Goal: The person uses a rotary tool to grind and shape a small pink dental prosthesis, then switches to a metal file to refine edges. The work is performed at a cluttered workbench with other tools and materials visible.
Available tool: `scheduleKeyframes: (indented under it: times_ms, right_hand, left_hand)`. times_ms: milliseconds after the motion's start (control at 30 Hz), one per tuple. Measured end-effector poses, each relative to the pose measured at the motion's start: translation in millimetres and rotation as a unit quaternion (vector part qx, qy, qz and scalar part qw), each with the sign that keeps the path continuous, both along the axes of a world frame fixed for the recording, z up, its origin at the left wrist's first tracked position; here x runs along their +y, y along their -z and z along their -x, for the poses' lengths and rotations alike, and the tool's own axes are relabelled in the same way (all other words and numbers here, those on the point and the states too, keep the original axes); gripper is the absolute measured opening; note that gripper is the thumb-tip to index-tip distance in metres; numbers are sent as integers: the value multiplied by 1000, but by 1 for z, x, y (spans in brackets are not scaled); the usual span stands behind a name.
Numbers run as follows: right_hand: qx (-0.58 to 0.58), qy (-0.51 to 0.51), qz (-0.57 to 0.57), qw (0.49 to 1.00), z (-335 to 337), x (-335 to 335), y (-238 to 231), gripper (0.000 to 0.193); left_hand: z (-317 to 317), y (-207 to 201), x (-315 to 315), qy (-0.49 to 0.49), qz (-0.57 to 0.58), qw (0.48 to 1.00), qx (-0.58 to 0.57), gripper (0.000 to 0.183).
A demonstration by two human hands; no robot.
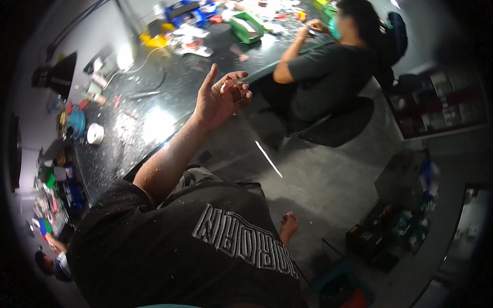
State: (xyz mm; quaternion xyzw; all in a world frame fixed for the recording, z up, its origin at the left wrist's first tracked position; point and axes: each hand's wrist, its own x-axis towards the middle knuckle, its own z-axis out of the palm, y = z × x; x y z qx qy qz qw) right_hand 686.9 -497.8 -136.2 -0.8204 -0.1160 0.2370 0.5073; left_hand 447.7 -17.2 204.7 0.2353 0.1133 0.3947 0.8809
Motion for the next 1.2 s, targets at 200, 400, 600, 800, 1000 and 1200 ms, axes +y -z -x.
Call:
scheduleKeyframes:
  times_ms: [200, 400, 600, 800, 1000, 1200]
  right_hand:
    - [82, 268, -115, 953, -171, -24, -103, 38]
    - [84, 346, -242, 902, -262, 0, -166, 32]
    - [150, 349, -303, 874, -310, 29, -168, 38]
    - [148, 532, -274, 788, -328, -35, -152, 28]
    - [70, 688, -244, 680, -309, -134, -102, 22]
    - [188, 744, -257, 588, -363, -130, -51, 25]
  left_hand:
    - [-162, -32, -39, 45, -38, 997, 40, 76]
    - [-330, -46, -72, 180, -79, 979, 47, 77]
    - [-519, -32, -108, 318, -57, 945, 51, 90]
    - [-715, -22, -133, 473, -72, 876, 53, 87]
    - [-857, -12, -161, 508, -133, 844, 109, 31]
    - [-958, 36, -163, 524, -239, 787, 220, 10]
